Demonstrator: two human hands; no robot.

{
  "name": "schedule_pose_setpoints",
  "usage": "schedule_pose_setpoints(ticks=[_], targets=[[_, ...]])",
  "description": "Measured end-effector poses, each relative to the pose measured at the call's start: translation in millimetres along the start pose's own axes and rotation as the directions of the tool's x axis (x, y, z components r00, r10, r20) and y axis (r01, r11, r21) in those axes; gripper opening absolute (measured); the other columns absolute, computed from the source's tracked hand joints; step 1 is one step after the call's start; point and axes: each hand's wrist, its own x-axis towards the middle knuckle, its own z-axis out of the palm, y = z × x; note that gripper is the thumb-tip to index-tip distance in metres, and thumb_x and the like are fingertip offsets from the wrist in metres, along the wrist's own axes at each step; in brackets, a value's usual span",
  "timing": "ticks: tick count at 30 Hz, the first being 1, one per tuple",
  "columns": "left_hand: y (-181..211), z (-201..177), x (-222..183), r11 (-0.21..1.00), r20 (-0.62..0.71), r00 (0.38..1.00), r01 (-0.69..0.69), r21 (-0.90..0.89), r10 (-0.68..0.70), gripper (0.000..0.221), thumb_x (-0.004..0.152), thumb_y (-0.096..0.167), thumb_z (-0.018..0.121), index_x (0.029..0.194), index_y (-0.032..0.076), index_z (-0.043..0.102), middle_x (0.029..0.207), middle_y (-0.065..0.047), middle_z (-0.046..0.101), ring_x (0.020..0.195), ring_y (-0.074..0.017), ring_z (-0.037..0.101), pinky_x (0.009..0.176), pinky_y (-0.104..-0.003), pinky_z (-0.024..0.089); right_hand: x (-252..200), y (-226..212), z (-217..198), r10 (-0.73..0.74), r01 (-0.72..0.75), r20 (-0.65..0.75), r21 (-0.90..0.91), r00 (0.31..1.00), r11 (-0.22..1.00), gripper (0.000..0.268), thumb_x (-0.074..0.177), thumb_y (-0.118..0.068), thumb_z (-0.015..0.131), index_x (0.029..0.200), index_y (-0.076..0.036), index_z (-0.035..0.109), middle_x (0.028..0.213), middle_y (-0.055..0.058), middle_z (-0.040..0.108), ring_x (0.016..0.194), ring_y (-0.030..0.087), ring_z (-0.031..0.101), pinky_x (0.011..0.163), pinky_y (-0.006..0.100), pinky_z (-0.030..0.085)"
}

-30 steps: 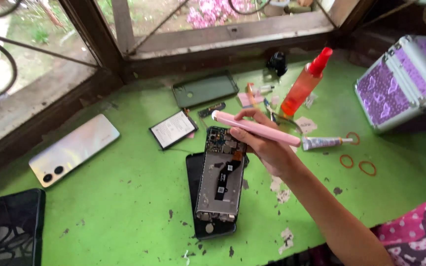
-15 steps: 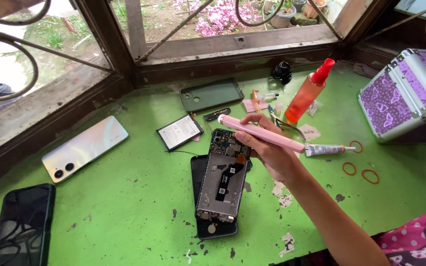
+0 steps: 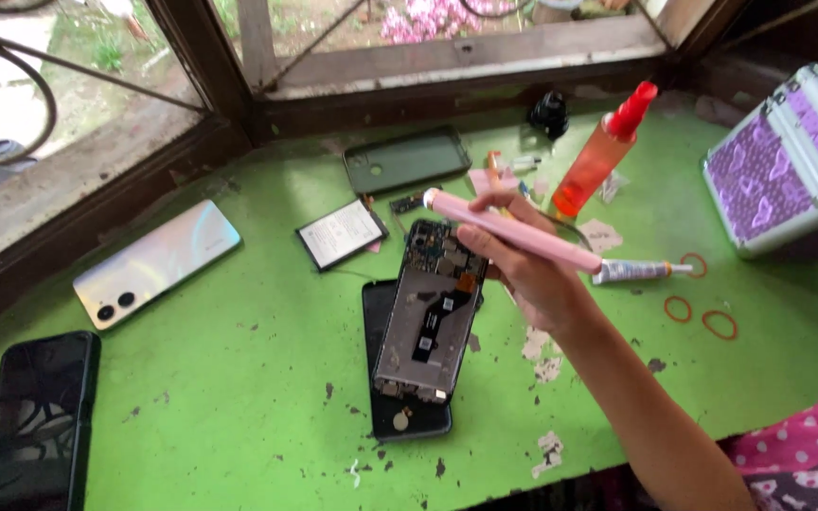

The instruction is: Screwing and cleaning the internal components of a mobile phone frame on a workbench.

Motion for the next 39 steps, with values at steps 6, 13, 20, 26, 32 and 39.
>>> schedule_pose_setpoints(ticks=[6,13,20,26,32,39], targets=[[-64.3,-8.1,24.6,0.999,0.060,0.997,0.045,-0.019,-0.044,0.023,0.076,-0.011,0.054,0.086,0.008,0.061,0.077,-0.004,0.062,0.071,-0.0165,0.058,0.058,-0.026,0.051,-6.8,-27.5,13.1,-0.098,0.115,0.141,-0.122,0.985,0.986,0.023,0.094,-0.008,0.072,0.110,-0.017,0.058,0.094,0.001,0.058,0.076,0.005,0.056,0.047,0.012,0.043],[-128.5,-0.2,38.3,0.738,-0.089,0.776,0.548,-0.394,-0.624,0.069,0.100,0.053,0.042,0.139,-0.003,0.038,0.125,-0.026,0.038,0.118,-0.0372,0.034,0.102,-0.049,0.028,-16.1,-12.0,28.5,-0.087,0.093,0.051,-0.110,0.995,0.990,0.025,0.097,-0.007,0.072,0.117,-0.010,0.058,0.080,0.007,0.056,0.067,0.007,0.055,0.057,0.023,0.063],[-150.6,8.4,25.2,-0.050,0.427,0.466,0.629,-0.776,-0.775,0.057,0.075,0.022,0.077,0.127,0.003,0.063,0.112,-0.023,0.066,0.098,-0.0396,0.070,0.076,-0.062,0.057,-8.9,11.0,43.6,-0.191,0.207,0.081,-0.306,0.978,0.929,0.030,0.090,-0.006,0.080,0.115,-0.010,0.063,0.072,0.008,0.060,0.061,0.008,0.052,0.054,0.021,0.051],[-162.1,-7.7,20.0,-0.174,0.456,0.383,0.581,-0.795,-0.804,0.040,0.076,0.013,0.079,0.113,0.001,0.067,0.102,-0.022,0.073,0.088,-0.0394,0.076,0.068,-0.054,0.061,-11.0,-2.4,59.6,-0.307,0.288,0.009,-0.375,0.952,0.881,0.033,0.098,-0.011,0.067,0.127,-0.006,0.053,0.098,0.020,0.073,0.096,0.026,0.073,0.085,0.038,0.064],[-159.0,-10.8,13.9,-0.003,0.340,0.546,0.526,-0.851,-0.765,0.049,0.079,0.018,0.077,0.121,-0.003,0.064,0.104,-0.020,0.068,0.094,-0.0342,0.071,0.069,-0.052,0.063,-15.5,2.1,38.9,-0.485,0.420,-0.108,-0.362,0.868,0.832,0.050,0.106,-0.044,0.055,0.137,-0.007,0.040,0.091,0.017,0.067,0.087,0.020,0.071,0.081,0.031,0.062],[-167.8,-6.6,10.7,0.165,0.338,0.525,0.696,-0.699,-0.781,0.057,0.079,0.022,0.073,0.132,0.009,0.058,0.118,-0.008,0.077,0.101,-0.0166,0.071,0.089,-0.032,0.060,-28.2,18.4,23.8,-0.729,0.650,0.119,-0.566,0.674,0.507,0.034,0.113,-0.036,0.053,0.114,-0.002,0.057,0.105,0.008,0.062,0.068,0.011,0.060,0.056,0.022,0.056]])
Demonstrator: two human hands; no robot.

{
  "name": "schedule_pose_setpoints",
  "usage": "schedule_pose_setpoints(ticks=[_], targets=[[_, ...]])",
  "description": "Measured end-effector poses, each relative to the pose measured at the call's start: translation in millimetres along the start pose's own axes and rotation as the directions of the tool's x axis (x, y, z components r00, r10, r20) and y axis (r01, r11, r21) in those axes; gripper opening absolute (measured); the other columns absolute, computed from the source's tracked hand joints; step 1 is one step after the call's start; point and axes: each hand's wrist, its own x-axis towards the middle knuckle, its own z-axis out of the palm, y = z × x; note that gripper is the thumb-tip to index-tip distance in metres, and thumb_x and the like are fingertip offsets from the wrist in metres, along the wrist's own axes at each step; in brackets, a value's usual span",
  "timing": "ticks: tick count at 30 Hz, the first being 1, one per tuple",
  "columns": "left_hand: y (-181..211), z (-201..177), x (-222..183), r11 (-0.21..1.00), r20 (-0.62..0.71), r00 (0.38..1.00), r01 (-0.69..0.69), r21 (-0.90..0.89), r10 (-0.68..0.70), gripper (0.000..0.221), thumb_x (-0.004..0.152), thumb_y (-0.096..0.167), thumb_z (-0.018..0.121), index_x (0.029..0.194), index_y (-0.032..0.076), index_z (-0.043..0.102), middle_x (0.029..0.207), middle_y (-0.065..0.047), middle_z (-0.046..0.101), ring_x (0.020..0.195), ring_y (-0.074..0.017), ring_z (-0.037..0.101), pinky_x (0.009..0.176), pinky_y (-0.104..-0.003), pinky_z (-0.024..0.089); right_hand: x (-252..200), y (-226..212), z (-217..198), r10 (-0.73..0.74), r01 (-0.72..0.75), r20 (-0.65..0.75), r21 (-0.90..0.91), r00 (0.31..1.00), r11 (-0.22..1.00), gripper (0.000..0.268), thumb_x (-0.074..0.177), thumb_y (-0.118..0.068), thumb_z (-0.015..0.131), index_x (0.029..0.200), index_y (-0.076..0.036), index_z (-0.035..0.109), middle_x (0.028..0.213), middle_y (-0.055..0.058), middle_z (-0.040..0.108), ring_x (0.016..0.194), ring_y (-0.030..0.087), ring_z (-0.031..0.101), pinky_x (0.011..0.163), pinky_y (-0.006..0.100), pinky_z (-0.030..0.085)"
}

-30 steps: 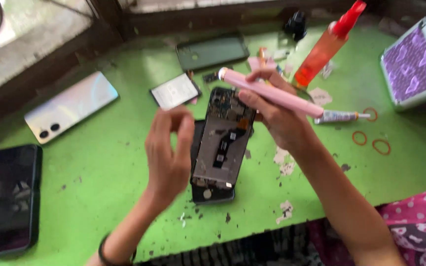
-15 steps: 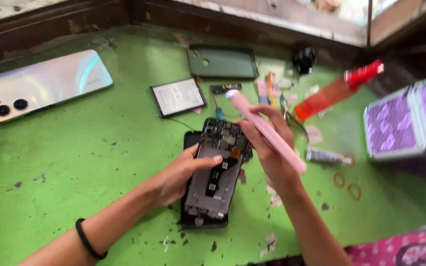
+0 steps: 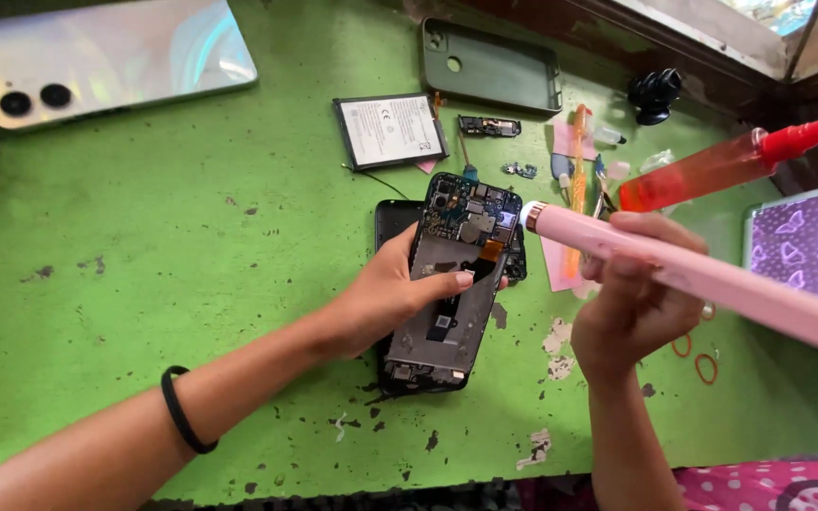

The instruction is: Screwing and cleaning the internal components of a mobile phone frame on a workbench.

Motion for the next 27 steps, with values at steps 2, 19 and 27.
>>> schedule_pose_setpoints(ticks=[2,19,27], targets=[[-3.7,0.4,-1.2,0.984,-0.031,1.000,0.003,0.178,0.002,0.114,0.078,0.041,0.072,0.157,-0.002,0.001,0.162,-0.018,0.037,0.143,-0.0306,0.048,0.113,-0.042,0.045,-3.0,1.3,-1.3,-0.048,0.050,0.026,-0.072,0.999,0.996,0.024,0.110,-0.026,0.056,0.111,-0.003,0.058,0.101,0.010,0.062,0.066,0.013,0.063,0.053,0.019,0.053],[-5.4,21.1,-5.7,0.837,-0.065,0.865,-0.459,0.300,0.498,0.063,0.093,0.010,0.059,0.148,0.001,0.030,0.134,-0.017,0.058,0.117,-0.0240,0.061,0.108,-0.037,0.049,14.0,-4.1,-3.0,-0.043,0.045,0.070,-0.026,0.997,0.999,0.017,0.101,-0.019,0.062,0.097,-0.003,0.060,0.099,0.008,0.061,0.079,0.017,0.062,0.068,0.027,0.054],[-5.5,20.0,-4.7,0.822,-0.199,0.833,-0.416,0.389,0.516,0.064,0.089,0.023,0.063,0.145,0.003,0.040,0.141,-0.016,0.058,0.131,-0.0256,0.054,0.118,-0.043,0.036,12.3,5.5,-3.1,0.019,-0.034,0.144,0.101,0.989,0.994,0.010,0.106,-0.016,0.055,0.106,-0.007,0.058,0.081,0.002,0.062,0.062,0.009,0.063,0.044,0.013,0.053]])
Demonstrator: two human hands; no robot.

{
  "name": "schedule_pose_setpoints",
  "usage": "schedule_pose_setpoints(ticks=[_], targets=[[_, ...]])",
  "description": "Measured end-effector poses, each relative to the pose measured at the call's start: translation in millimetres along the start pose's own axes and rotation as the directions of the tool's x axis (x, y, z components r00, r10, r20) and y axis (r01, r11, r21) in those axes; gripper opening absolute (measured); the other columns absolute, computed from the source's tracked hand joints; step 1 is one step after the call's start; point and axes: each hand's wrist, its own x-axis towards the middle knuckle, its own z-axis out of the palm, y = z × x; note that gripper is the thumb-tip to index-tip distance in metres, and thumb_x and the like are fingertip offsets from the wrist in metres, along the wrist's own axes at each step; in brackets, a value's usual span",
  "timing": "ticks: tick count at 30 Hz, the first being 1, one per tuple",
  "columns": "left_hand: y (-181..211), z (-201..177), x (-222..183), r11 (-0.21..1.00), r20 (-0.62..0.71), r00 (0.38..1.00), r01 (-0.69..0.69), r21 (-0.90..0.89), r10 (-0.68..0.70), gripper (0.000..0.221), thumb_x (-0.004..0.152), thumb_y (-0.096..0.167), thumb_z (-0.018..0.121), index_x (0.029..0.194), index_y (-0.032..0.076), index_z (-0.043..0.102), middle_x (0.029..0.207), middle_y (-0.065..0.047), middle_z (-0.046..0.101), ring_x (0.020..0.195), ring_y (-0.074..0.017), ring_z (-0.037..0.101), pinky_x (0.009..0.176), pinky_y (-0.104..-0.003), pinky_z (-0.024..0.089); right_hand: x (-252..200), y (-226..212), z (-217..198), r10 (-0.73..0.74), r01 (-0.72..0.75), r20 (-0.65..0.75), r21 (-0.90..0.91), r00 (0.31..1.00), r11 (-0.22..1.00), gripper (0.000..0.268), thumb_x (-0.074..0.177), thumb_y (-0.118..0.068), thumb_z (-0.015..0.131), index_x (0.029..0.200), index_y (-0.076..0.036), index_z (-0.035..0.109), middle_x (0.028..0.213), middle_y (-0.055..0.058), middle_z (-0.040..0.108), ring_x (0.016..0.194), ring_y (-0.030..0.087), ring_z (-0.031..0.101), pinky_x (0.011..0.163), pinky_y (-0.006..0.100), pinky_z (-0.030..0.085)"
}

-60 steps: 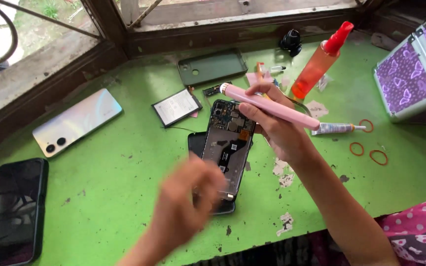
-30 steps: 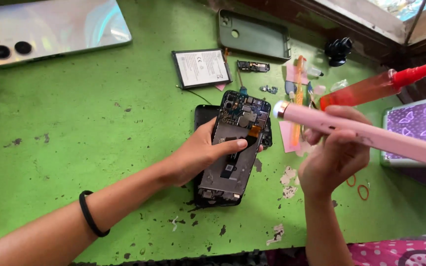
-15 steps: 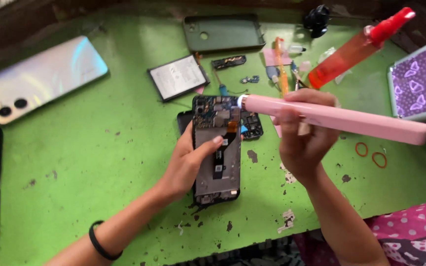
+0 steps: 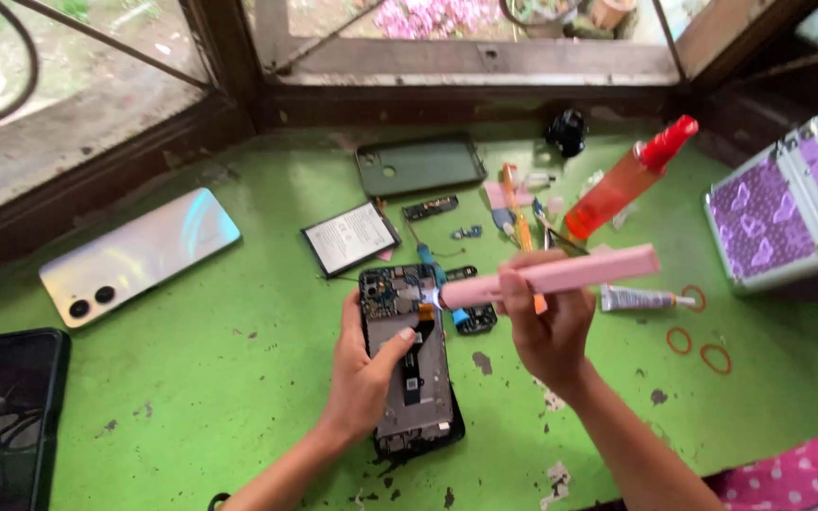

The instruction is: Screwing and cleaning the internal components of a mobile phone frame on a workbench.

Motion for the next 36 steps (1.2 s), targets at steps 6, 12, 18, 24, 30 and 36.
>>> schedule_pose_setpoints(ticks=[6,12,18,24,30,36], targets=[[-6.7,-2.3,-1.0,0.991,0.065,0.992,0.109,-0.077,-0.104,0.064,0.088,0.018,0.065,0.145,0.004,0.039,0.129,-0.017,0.068,0.112,-0.0262,0.072,0.102,-0.040,0.059,-8.4,6.7,2.5,-0.087,0.085,-0.011,-0.118,0.996,0.989,0.016,0.104,-0.019,0.057,0.109,-0.005,0.056,0.093,0.002,0.061,0.062,0.004,0.053,0.045,0.013,0.045],[-29.7,-4.9,0.6,0.976,0.045,0.976,0.213,0.052,-0.215,0.095,0.089,0.027,0.067,0.158,-0.001,0.008,0.167,-0.022,0.016,0.155,-0.0312,0.021,0.125,-0.046,0.016,-11.1,1.4,4.7,-0.053,0.053,0.004,-0.238,0.999,0.970,0.020,0.098,-0.023,0.059,0.095,-0.003,0.062,0.083,0.003,0.066,0.052,0.005,0.053,0.038,0.017,0.041],[-24.3,-4.1,0.2,0.980,0.031,0.979,0.201,0.009,-0.201,0.093,0.088,0.025,0.068,0.158,-0.002,0.012,0.163,-0.020,0.033,0.149,-0.0282,0.035,0.123,-0.041,0.023,-8.6,-3.0,4.4,-0.029,0.036,0.043,-0.174,0.999,0.984,0.019,0.099,-0.022,0.059,0.105,-0.004,0.061,0.092,0.005,0.067,0.060,0.007,0.059,0.043,0.016,0.049],[-30.9,-5.3,-1.3,0.966,0.050,0.966,0.252,0.053,-0.254,0.099,0.089,0.029,0.068,0.158,-0.001,0.004,0.168,-0.022,0.005,0.157,-0.0312,0.008,0.125,-0.044,0.008,-1.5,-8.5,0.9,-0.014,0.016,0.008,-0.228,1.000,0.974,0.018,0.101,-0.021,0.058,0.109,-0.005,0.059,0.088,0.006,0.068,0.067,0.011,0.071,0.047,0.018,0.055],[-33.6,-5.5,-1.8,0.968,0.053,0.967,0.245,0.052,-0.248,0.100,0.089,0.030,0.068,0.158,-0.002,0.002,0.168,-0.022,0.001,0.157,-0.0310,0.005,0.125,-0.044,0.007,-1.4,-4.9,1.2,0.003,-0.005,-0.011,-0.240,1.000,0.971,0.020,0.102,-0.022,0.057,0.107,-0.004,0.060,0.093,0.006,0.067,0.066,0.012,0.073,0.047,0.018,0.057],[-31.6,-6.2,-1.7,0.976,0.058,0.974,0.218,0.010,-0.218,0.098,0.089,0.027,0.068,0.157,-0.004,0.005,0.168,-0.023,0.005,0.157,-0.0311,0.006,0.124,-0.044,0.007,-0.1,-9.3,2.1,0.041,-0.047,-0.032,-0.207,0.999,0.977,0.018,0.102,-0.021,0.057,0.104,-0.003,0.061,0.096,0.007,0.067,0.063,0.014,0.074,0.047,0.020,0.058]])
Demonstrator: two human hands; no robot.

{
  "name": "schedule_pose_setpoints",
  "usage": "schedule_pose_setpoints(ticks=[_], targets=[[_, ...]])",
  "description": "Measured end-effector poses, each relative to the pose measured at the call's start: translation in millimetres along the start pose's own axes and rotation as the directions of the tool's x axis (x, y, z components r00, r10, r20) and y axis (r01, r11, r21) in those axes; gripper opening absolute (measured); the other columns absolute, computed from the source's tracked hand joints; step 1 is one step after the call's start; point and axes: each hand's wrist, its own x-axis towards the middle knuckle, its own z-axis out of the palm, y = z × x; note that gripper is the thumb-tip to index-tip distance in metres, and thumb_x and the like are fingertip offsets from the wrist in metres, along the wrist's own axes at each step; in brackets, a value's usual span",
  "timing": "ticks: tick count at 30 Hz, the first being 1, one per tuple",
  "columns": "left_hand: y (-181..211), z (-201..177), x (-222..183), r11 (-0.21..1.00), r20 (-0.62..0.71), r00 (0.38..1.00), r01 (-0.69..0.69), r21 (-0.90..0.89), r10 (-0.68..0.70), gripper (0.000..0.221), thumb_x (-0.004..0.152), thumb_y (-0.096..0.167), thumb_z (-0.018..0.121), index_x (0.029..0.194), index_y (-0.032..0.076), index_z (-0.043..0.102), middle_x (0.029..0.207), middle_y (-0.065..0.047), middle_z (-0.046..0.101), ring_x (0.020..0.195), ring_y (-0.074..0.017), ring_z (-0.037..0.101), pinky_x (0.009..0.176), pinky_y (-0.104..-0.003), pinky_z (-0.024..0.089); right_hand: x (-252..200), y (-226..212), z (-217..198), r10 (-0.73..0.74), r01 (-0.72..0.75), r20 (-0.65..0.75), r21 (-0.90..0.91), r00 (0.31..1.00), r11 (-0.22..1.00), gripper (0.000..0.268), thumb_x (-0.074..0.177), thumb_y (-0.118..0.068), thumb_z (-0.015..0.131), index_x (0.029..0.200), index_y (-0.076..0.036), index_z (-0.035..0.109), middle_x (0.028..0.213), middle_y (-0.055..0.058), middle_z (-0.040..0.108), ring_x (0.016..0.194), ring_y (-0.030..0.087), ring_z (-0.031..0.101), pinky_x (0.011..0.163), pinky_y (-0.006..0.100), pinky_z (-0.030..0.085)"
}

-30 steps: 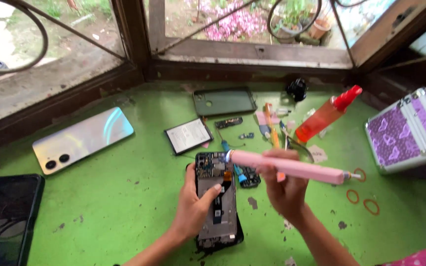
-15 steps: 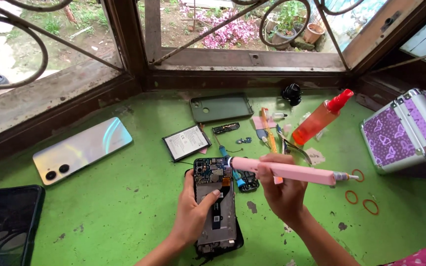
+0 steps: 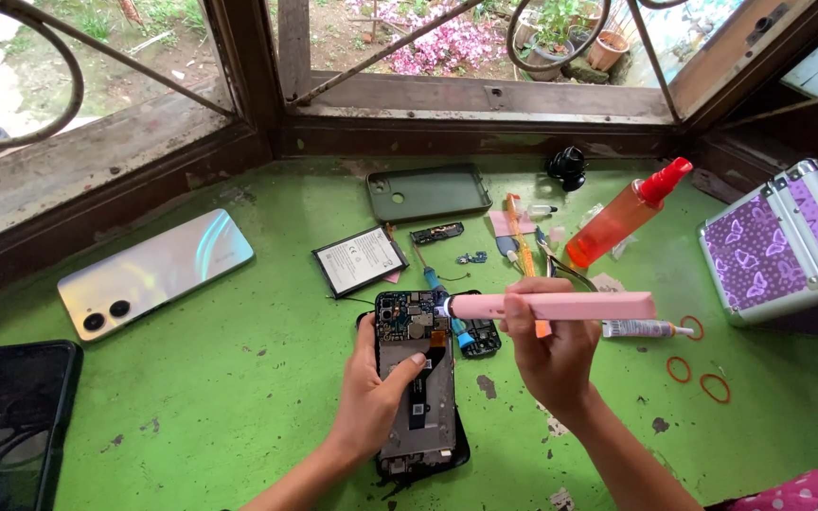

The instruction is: Screwing and cleaning the internal components of a mobile phone frame on a workbench.

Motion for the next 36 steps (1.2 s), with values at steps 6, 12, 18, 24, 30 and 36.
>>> schedule_pose_setpoints(ticks=[6,12,18,24,30,36], targets=[[-1.7,0.1,0.7,1.000,0.002,1.000,0.025,-0.004,-0.025,0.100,0.089,0.027,0.068,0.158,-0.002,0.004,0.169,-0.020,0.002,0.158,-0.0294,0.004,0.124,-0.042,0.006,2.9,-4.0,-2.4,0.026,-0.026,-0.049,0.000,0.998,1.000,0.021,0.103,-0.021,0.056,0.110,-0.001,0.060,0.099,0.009,0.066,0.068,0.016,0.074,0.052,0.022,0.061],[-4.3,-0.2,1.9,1.000,0.007,1.000,0.014,0.009,-0.014,0.100,0.089,0.027,0.068,0.158,-0.003,0.002,0.168,-0.023,0.001,0.157,-0.0321,0.004,0.124,-0.044,0.006,2.9,-4.8,-3.7,0.026,-0.026,-0.033,0.021,0.999,0.999,0.019,0.103,-0.018,0.057,0.111,-0.001,0.059,0.101,0.010,0.066,0.068,0.016,0.074,0.051,0.021,0.062],[-3.9,-0.1,1.3,1.000,0.002,1.000,0.006,0.020,-0.006,0.099,0.089,0.029,0.068,0.158,-0.004,0.005,0.168,-0.023,0.005,0.157,-0.0313,0.007,0.124,-0.043,0.007,0.2,-6.7,-5.4,0.025,-0.025,-0.003,-0.023,1.000,0.999,0.017,0.101,-0.016,0.058,0.094,-0.001,0.063,0.093,0.007,0.068,0.056,0.015,0.072,0.041,0.019,0.052],[-4.5,-0.1,2.0,1.000,0.003,1.000,-0.014,-0.002,0.014,0.098,0.089,0.024,0.068,0.157,-0.005,0.004,0.168,-0.024,0.004,0.157,-0.0316,0.006,0.124,-0.043,0.006,2.0,-6.8,-8.1,0.017,-0.019,0.039,0.035,0.999,0.999,0.016,0.103,-0.019,0.056,0.105,-0.004,0.061,0.098,0.007,0.067,0.063,0.015,0.073,0.046,0.020,0.058],[-1.3,-0.1,0.3,0.999,-0.003,1.000,0.030,0.018,-0.030,0.099,0.089,0.028,0.068,0.158,-0.002,0.005,0.169,-0.021,0.004,0.157,-0.0298,0.006,0.124,-0.042,0.007,1.1,-9.3,-7.7,0.028,-0.030,0.044,0.059,0.999,0.998,0.016,0.104,-0.018,0.055,0.108,-0.003,0.061,0.104,0.008,0.064,0.064,0.015,0.072,0.048,0.019,0.057],[-2.4,-0.7,1.0,0.999,0.002,0.999,0.032,0.032,-0.032,0.100,0.089,0.029,0.068,0.158,-0.003,0.003,0.168,-0.022,0.002,0.157,-0.0303,0.006,0.124,-0.043,0.007,2.5,-14.8,-7.1,-0.012,0.011,0.077,0.019,0.997,1.000,0.017,0.100,-0.014,0.057,0.092,0.000,0.063,0.091,0.007,0.067,0.056,0.013,0.067,0.046,0.022,0.053]])
